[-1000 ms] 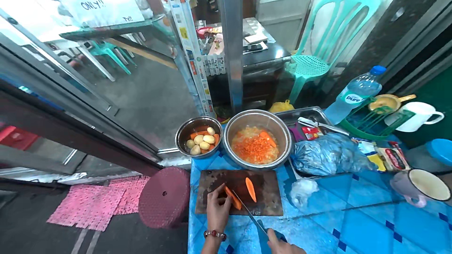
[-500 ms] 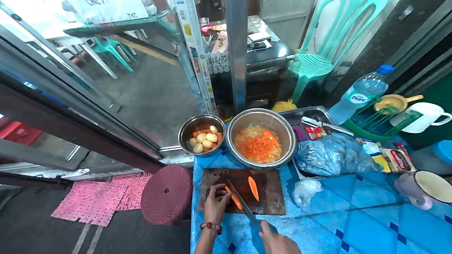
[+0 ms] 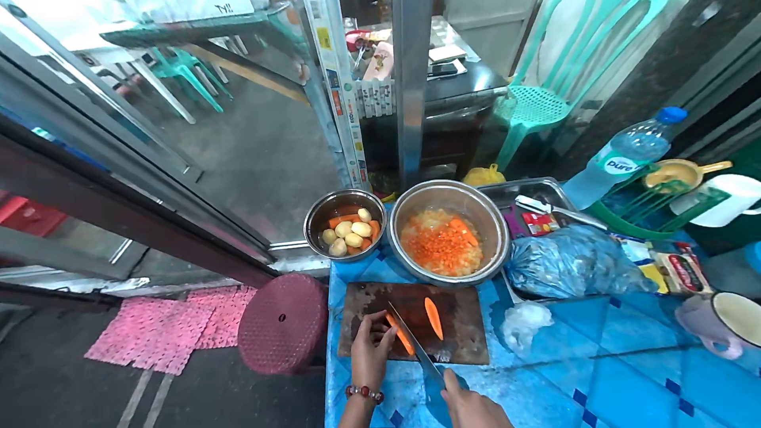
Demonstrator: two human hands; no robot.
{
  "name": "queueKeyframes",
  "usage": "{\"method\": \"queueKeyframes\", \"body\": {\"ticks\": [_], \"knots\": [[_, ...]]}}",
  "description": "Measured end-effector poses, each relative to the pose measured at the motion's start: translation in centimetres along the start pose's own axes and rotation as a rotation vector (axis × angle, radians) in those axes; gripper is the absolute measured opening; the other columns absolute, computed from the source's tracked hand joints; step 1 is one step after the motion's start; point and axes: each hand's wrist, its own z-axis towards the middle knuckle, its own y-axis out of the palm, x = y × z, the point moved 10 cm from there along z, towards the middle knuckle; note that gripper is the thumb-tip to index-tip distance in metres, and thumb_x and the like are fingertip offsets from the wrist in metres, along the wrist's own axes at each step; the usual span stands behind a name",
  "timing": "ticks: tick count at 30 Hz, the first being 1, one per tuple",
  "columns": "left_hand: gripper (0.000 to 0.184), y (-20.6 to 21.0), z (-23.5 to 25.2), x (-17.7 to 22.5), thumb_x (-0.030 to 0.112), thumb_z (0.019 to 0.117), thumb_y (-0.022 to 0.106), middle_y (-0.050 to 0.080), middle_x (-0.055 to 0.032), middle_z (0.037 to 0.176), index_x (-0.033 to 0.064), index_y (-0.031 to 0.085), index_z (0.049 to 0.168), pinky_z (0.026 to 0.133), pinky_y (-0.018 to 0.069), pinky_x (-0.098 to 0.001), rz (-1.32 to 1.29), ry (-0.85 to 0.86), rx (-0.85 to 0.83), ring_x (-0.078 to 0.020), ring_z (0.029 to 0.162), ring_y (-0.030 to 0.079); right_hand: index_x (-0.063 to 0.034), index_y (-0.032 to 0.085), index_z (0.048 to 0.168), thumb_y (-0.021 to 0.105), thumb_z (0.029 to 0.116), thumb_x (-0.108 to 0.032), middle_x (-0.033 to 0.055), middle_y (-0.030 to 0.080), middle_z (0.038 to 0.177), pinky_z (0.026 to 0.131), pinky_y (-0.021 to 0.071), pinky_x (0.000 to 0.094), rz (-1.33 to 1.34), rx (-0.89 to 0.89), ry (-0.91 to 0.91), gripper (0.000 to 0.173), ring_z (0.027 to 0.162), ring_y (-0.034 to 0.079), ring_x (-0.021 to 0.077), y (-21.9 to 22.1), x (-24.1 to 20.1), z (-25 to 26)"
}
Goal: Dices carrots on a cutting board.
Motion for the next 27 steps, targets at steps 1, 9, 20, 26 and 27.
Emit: {"method": "queueKeyframes", "body": {"ticks": [1,9,20,26,27], "knots": [[0.043,0.0,0.0,0.0,0.016,0.0918,0.076,0.073,-0.0058,0.102,0.008,0.063,0.132,0.069,0.0627,-0.0293,0.005,0.0,0.0,-0.0127,0.078,0.073,-0.0029,0.047,0.144,0.032,0.114,-0.03,0.0264,0.073,0.099,0.081,0.0574,0.0624,0.001,-0.004,-0.001,0.043,0.097,0.073,0.048,0.2,0.0,0.1],[0.045,0.4,0.4,0.3,0.014,0.0931,0.075,0.07,-0.0062,0.1,0.0071,0.059,0.135,0.069,0.0603,-0.028,0.068,-0.044,-0.069,-0.0118,0.076,0.069,0.001,0.046,0.144,0.035,0.1132,-0.028,0.0272,0.072,0.095,0.079,0.0575,0.0633,0.051,0.03,0.0,0.043,0.092,0.073,0.0487,1.5,-0.3,0.8],[0.05,0.5,0.5,-0.1,0.007,0.0943,0.07,0.068,-0.011,0.104,0.0028,0.047,0.139,0.075,0.0621,-0.0335,0.02,-0.127,-0.158,-0.0172,0.081,0.072,0.0011,0.046,0.147,0.043,0.1072,-0.01,0.0274,0.073,0.1,0.076,0.0588,0.0615,-0.034,0.101,0.013,0.041,0.09,0.074,0.0485,3.1,-2.1,2.9],[0.053,0.2,0.0,0.6,0.01,0.0919,0.073,0.071,-0.0118,0.109,0.0039,0.049,0.138,0.076,0.0627,-0.0373,0.118,-0.155,-0.078,-0.019,0.085,0.074,-0.0025,0.048,0.145,0.045,0.1065,-0.009,0.026,0.073,0.1,0.076,0.0586,0.0608,-0.089,0.128,0.0,0.039,0.091,0.074,0.0475,1.4,-1.5,2.7],[0.053,0.3,0.1,0.7,0.01,0.091,0.074,0.07,-0.0117,0.108,0.0045,0.049,0.138,0.076,0.0624,-0.0376,0.14,-0.164,-0.071,-0.0192,0.085,0.073,-0.0038,0.048,0.144,0.043,0.109,-0.015,0.0253,0.073,0.099,0.076,0.0586,0.0606,-0.086,0.124,-0.012,0.037,0.091,0.074,0.0469,0.9,-1.0,2.8]]}}
